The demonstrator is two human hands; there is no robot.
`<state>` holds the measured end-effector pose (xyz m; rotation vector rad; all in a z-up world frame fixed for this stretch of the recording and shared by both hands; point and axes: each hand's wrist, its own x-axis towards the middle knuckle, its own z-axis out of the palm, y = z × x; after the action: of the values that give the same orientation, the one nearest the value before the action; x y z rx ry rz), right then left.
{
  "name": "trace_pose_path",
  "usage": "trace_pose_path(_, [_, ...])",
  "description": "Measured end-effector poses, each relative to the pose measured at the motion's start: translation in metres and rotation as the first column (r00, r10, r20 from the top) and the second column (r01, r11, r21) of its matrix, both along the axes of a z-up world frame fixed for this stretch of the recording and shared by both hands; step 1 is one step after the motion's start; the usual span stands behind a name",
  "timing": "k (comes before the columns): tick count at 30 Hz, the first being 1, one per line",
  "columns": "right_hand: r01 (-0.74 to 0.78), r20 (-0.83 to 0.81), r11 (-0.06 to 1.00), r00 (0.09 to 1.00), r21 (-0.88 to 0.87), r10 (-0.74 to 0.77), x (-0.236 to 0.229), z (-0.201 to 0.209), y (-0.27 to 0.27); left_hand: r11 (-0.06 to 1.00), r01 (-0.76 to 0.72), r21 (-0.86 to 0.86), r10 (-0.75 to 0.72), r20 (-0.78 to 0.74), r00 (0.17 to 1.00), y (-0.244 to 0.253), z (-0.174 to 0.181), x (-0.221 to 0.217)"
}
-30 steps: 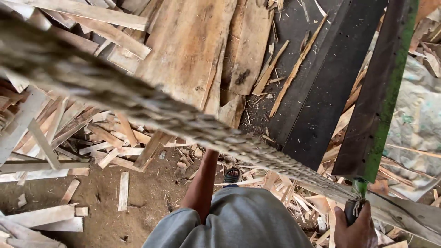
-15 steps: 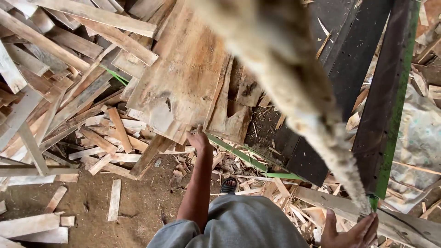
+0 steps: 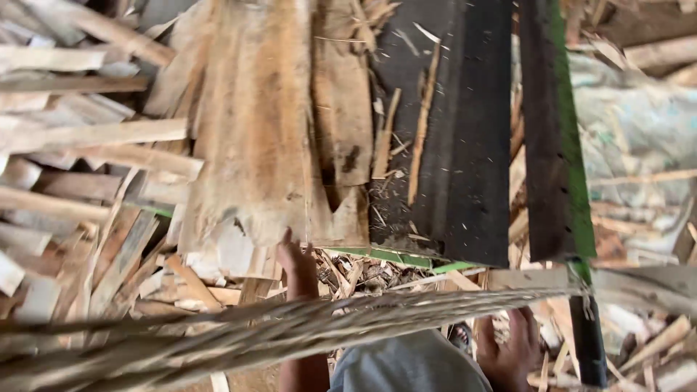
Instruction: Splitting thin wood planks into narrower strips using a large manual lever-action blade cutter.
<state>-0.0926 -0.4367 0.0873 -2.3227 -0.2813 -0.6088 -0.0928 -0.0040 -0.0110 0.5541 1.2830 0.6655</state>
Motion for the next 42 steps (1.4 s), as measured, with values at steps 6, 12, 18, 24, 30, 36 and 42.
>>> trace_pose_path(6, [-0.383, -0.291, 0.915, 0.868, 0.124, 0.403, 0.020, -0.004, 0.018, 1.000, -0.021, -0.004, 0.020, -0.109, 0.994, -0.018, -0.064, 0.006])
trace_pose_path(12, [-0.424, -0.498, 0.883, 0.732, 0.202, 0.465, 0.051, -0.065, 0.030, 0.978, -0.210, 0.015, 0.210, -0.084, 0.974, -0.029, -0.043, 0.014])
trace_pose_path(18, [-0.656, -0.634, 0.724, 0.471, 0.213, 0.613, 0.087, -0.156, 0.087, 0.987, -0.160, -0.033, 0.161, 0.027, 0.987, -0.002, -0.084, 0.002])
trace_pose_path(24, [-0.739, -0.662, 0.653, 0.406, 0.168, 0.630, 0.084, -0.142, 0.149, 0.982, -0.167, -0.084, 0.179, 0.163, 0.970, 0.026, -0.156, -0.021])
trace_pose_path(30, [-0.754, -0.596, 0.579, 0.321, 0.309, 0.736, 0.085, -0.136, 0.172, 0.973, -0.163, -0.162, 0.197, 0.226, 0.954, 0.042, -0.141, -0.012])
trace_pose_path(36, [-0.711, -0.659, 0.637, 0.330, 0.298, 0.676, 0.092, -0.118, 0.195, 0.993, -0.113, -0.024, 0.115, 0.107, 0.988, -0.009, -0.082, 0.002])
trace_pose_path(42, [-0.651, -0.380, 0.631, 0.759, -0.423, 0.529, 0.091, -0.010, 0.196, 0.969, 0.131, 0.208, -0.161, 0.137, 0.977, -0.101, -0.081, 0.022])
